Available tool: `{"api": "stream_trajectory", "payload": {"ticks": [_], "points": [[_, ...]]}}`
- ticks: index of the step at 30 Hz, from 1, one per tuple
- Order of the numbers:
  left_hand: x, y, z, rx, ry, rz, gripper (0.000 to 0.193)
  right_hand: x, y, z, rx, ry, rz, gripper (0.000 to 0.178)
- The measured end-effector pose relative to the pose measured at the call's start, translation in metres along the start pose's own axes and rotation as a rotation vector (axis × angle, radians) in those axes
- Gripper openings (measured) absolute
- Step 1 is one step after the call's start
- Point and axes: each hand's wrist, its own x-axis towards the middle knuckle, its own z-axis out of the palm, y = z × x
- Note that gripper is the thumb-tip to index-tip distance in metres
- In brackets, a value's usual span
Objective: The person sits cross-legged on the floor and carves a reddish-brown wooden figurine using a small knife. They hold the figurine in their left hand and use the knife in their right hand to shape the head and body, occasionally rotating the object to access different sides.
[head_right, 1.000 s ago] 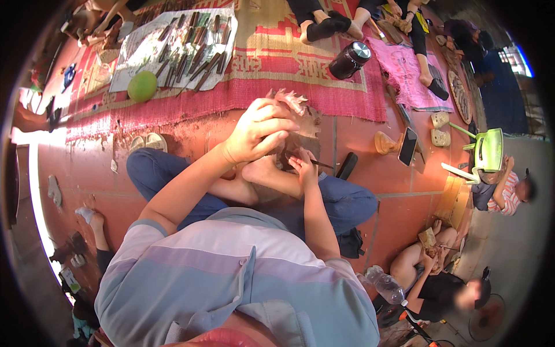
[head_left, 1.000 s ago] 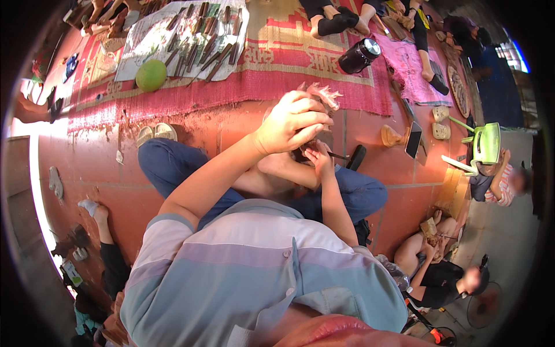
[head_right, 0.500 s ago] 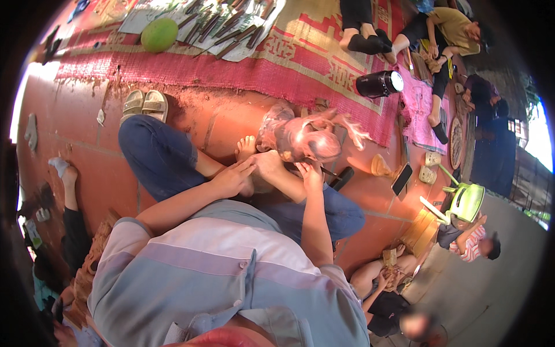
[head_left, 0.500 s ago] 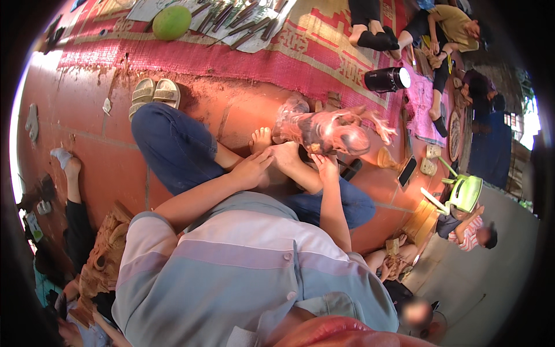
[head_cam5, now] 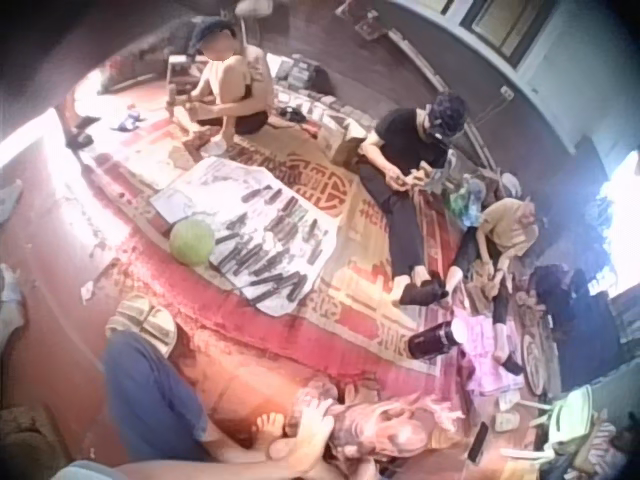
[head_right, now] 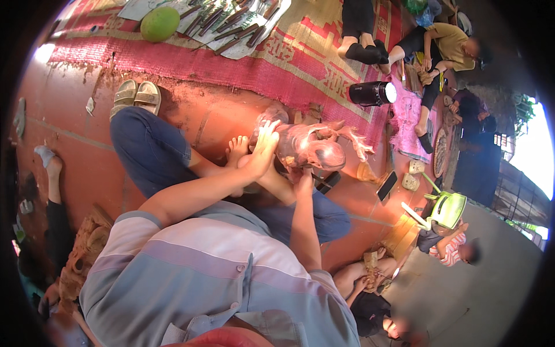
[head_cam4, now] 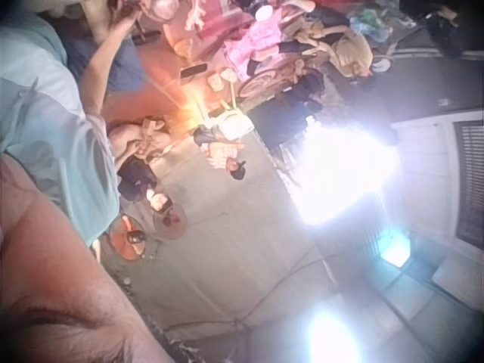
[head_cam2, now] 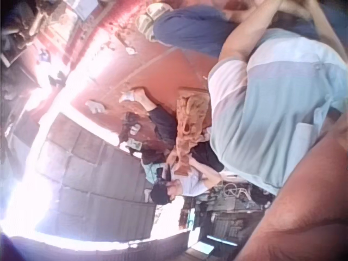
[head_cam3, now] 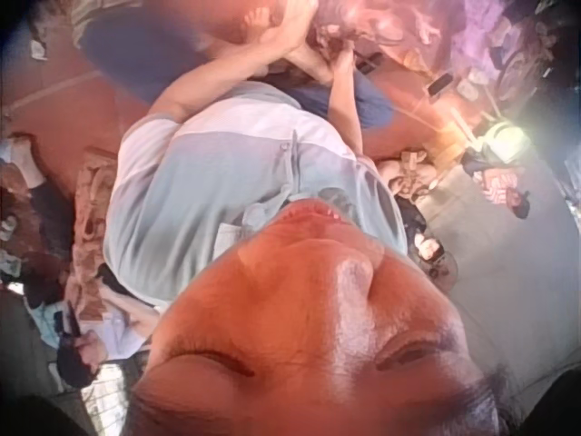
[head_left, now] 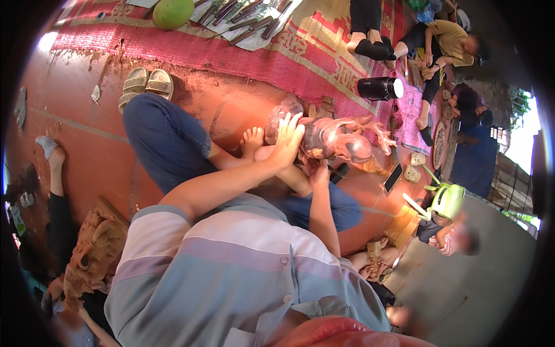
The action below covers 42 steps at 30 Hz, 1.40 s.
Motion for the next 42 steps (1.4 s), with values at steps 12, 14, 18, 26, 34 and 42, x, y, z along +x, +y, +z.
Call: {"api": "stream_trajectory", "payload": {"ticks": [12,14,18,26,34,42], "points": [[0.008,0.083,-0.002,0.332,-0.109,0.749,0.067,-0.010,-0.006,0.006,-0.047,-0.108,-0.072,0.044],[0.013,0.050,-0.013,0.350,-0.154,0.756,0.073,-0.004,0.002,0.008,-0.035,-0.126,-0.075,0.043],[0.004,-0.003,-0.034,0.347,-0.234,0.485,0.088,-0.002,0.002,0.013,-0.024,-0.031,-0.041,0.033],[0.017,-0.019,-0.071,0.072,-0.367,-0.491,0.067,-0.013,0.001,0.014,0.123,-0.097,-0.112,0.014],[0.028,0.138,-0.020,0.528,-0.409,0.481,0.099,-0.011,0.001,0.025,0.248,-0.115,-0.127,0.013],[0.073,0.150,-0.019,0.737,-0.687,0.293,0.097,-0.029,-0.009,0.042,0.402,-0.146,-0.174,0.012]]}}
